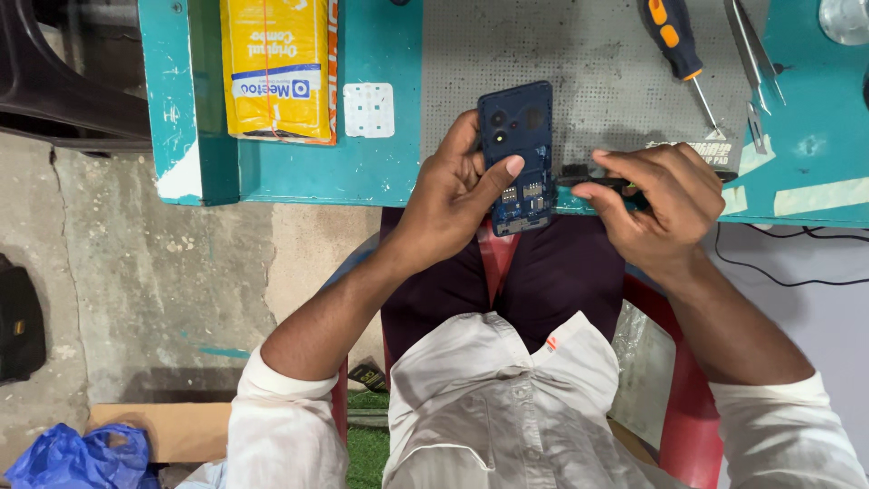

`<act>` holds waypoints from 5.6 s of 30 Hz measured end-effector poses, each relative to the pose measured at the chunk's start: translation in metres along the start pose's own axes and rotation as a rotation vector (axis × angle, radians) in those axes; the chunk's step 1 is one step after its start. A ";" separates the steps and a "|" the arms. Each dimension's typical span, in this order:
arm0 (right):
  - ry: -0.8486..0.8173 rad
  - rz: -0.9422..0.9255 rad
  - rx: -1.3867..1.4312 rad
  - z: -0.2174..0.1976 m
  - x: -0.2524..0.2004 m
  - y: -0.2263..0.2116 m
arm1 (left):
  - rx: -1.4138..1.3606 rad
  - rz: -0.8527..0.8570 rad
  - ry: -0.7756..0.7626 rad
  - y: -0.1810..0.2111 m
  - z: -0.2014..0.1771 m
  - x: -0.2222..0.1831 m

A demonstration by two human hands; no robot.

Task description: The person disassembles a smartphone by removing the back cover and unscrewing internal components. They use a screwdriver to remove screws and a spray bottle to clean the interior before reassembling the device.

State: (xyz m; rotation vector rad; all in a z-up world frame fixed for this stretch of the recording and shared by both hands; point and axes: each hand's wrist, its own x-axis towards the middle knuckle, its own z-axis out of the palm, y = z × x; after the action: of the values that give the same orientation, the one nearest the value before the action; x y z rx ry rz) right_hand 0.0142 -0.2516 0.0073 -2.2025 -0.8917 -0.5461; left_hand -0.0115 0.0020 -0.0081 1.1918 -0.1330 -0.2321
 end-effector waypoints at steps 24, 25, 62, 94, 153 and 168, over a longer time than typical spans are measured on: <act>0.002 -0.095 -0.049 0.002 0.006 -0.003 | -0.032 0.013 -0.020 0.000 0.001 0.000; -0.005 -0.097 -0.053 0.002 0.006 -0.004 | -0.037 0.011 -0.022 0.000 0.001 0.000; -0.015 -0.243 0.002 0.000 0.011 -0.006 | -0.124 -0.008 -0.130 -0.001 -0.008 -0.001; -0.048 -0.250 -0.003 0.003 0.012 -0.006 | 0.004 0.027 -0.091 0.002 -0.002 -0.001; 0.246 -0.079 0.386 -0.028 0.057 -0.003 | 0.003 -0.079 0.010 0.011 0.007 0.003; 0.154 -0.256 0.433 -0.018 0.063 -0.014 | 0.033 -0.087 0.005 0.010 0.008 0.003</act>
State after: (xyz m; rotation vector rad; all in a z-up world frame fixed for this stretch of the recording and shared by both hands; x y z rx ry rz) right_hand 0.0445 -0.2298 0.0623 -1.6486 -1.1000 -0.5708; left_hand -0.0097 -0.0027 0.0038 1.2326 -0.0811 -0.3045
